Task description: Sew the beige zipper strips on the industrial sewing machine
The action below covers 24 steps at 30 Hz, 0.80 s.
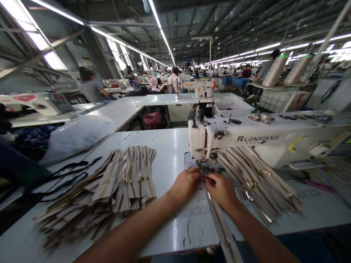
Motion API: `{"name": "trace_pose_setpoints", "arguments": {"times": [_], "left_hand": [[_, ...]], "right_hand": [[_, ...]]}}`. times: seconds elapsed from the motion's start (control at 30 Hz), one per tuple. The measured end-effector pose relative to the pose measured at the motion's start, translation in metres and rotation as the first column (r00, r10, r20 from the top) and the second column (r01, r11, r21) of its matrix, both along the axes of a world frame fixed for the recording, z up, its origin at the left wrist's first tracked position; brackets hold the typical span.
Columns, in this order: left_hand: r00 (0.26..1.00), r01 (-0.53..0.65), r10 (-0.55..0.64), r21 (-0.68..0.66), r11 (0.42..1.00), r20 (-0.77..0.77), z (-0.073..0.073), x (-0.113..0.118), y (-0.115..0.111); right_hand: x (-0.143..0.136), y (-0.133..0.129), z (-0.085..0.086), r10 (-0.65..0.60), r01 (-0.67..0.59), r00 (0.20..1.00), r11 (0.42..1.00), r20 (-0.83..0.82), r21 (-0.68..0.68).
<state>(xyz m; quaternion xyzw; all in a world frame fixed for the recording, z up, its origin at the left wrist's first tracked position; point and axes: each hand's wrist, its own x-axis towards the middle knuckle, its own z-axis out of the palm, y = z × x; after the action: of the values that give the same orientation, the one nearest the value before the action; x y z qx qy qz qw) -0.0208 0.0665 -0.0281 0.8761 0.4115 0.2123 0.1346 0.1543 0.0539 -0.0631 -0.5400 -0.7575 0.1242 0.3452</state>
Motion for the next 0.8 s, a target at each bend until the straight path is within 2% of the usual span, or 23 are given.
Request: {"name": "trace_pose_setpoints", "arguments": {"times": [0.13, 0.33, 0.8], "left_hand": [[0.999, -0.019, 0.02, 0.031, 0.999, -0.03, -0.0075, -0.0033, -0.0031], [0.994, 0.022, -0.017, 0.046, 0.999, -0.107, -0.0076, -0.0067, -0.0028], [0.999, 0.031, -0.031, 0.002, 1.0, -0.02, -0.0051, -0.0052, 0.0025]], "right_hand": [[-0.0002, -0.0003, 0.0001, -0.004, 0.004, 1.0, 1.0, 0.024, -0.003], [-0.0004, -0.0015, 0.0028, -0.014, 0.014, 0.997, 1.0, 0.069, -0.005], [-0.0012, -0.0027, 0.0032, -0.01, 0.003, 0.99, 0.999, 0.139, 0.051]]}}
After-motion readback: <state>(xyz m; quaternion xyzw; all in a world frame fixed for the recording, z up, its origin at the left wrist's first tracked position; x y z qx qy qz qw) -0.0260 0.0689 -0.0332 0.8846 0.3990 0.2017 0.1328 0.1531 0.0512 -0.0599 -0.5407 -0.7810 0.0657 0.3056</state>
